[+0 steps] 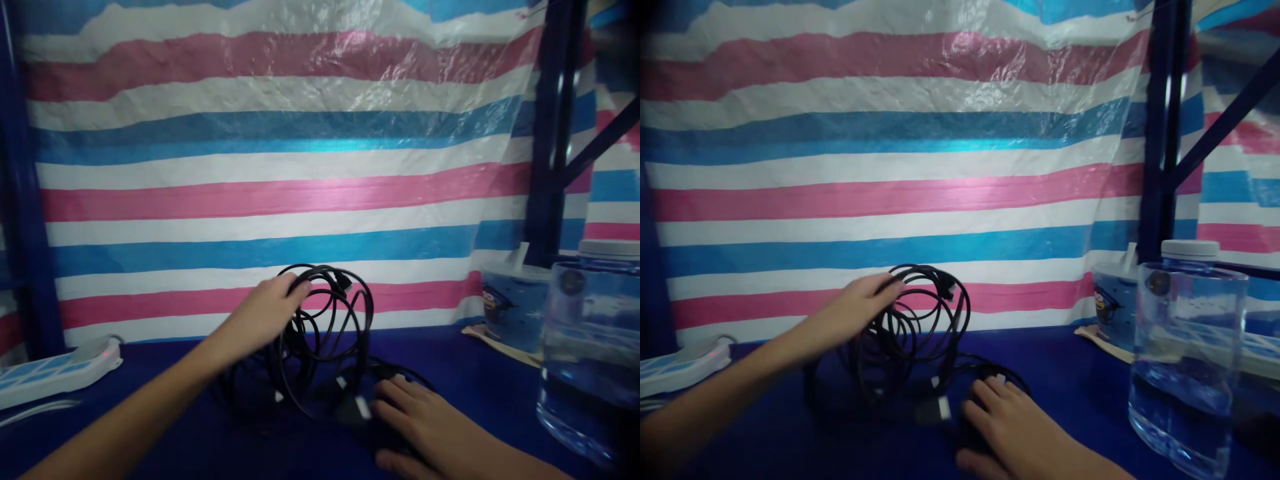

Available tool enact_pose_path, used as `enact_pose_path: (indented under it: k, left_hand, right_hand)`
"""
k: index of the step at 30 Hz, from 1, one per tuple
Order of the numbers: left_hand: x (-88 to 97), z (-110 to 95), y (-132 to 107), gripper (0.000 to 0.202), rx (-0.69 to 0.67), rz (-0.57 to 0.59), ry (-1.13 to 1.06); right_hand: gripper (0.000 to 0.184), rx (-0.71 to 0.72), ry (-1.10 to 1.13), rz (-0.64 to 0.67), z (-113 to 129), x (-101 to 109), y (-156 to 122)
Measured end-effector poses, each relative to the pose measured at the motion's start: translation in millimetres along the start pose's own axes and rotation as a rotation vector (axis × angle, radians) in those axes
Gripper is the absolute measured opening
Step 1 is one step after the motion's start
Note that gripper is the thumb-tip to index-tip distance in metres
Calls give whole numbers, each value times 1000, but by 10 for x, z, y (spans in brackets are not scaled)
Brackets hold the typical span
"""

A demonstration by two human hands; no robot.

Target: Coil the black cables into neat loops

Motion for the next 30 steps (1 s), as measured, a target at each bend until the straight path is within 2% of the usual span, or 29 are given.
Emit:
enact_pose_path:
  k: [1, 3, 7, 8, 10, 11, 14, 17, 19, 20, 22, 24, 25, 27, 29, 30]
  left_hand:
    - [62, 78, 57, 39, 46, -3, -67]
    - [108, 297, 137, 42, 139, 6, -163]
    - [121, 806, 168, 45, 242, 38, -142]
    - [137, 928, 157, 44, 259, 45, -112]
    - [178, 1130, 133, 43, 280, 69, -58]
    - [203, 1202, 125, 43, 280, 83, -42]
    - [350, 1267, 132, 47, 228, 68, -29]
    - [583, 1110, 119, 48, 147, -18, -28]
    - [651, 857, 44, 47, 59, -23, -56]
    - [621, 691, -22, 46, -1, 16, -75]
    - [378, 348, -228, 41, -122, 211, -62]
    - [79, 105, -473, 39, -225, 373, 108]
    - [-8, -11, -558, 42, -309, 363, 204]
    - [-110, -67, -610, 54, -338, 295, 285]
    - [-149, 65, -542, 59, -243, 261, 226]
    - [-180, 152, -496, 55, -203, 289, 161]
  right_hand:
    - [20, 35, 48, 19, 18, -23, 16]
    - [29, 27, 197, -16, -7, 123, 93]
    - [18, -214, 625, -377, -362, 941, 289]
    - [13, -269, 725, -387, -446, 1064, 368]
    - [14, -434, 963, -415, -666, 1231, 510]
    - [15, -439, 1060, -445, -720, 1337, 597]
    - [6, -377, 1264, -550, -837, 1643, 851]
    - [6, -366, 1254, -610, -948, 1805, 1039]
    - [4, -414, 1187, -577, -1022, 1720, 1139]
    - [4, -444, 1157, -540, -1059, 1611, 1180]
    - [7, -476, 1110, -443, -1115, 1305, 1243]
    - [11, -509, 1039, -359, -1189, 955, 1255]
    - [13, -523, 991, -301, -1223, 774, 1251]
    - [18, -548, 862, -177, -1292, 465, 1219]
    - [30, -546, 713, -58, -1347, 284, 1160]
    - [42, -533, 651, 7, -1361, 238, 1122]
Point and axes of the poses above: each hand's wrist, its own y-axis towards the middle knuckle, its own x-axis out of the back of the hand, z = x × y, the point moved 10 cm from there along y, towards the middle knuckle, and after that the axes turned 2 degrees about -x, right-handed, at the moved point
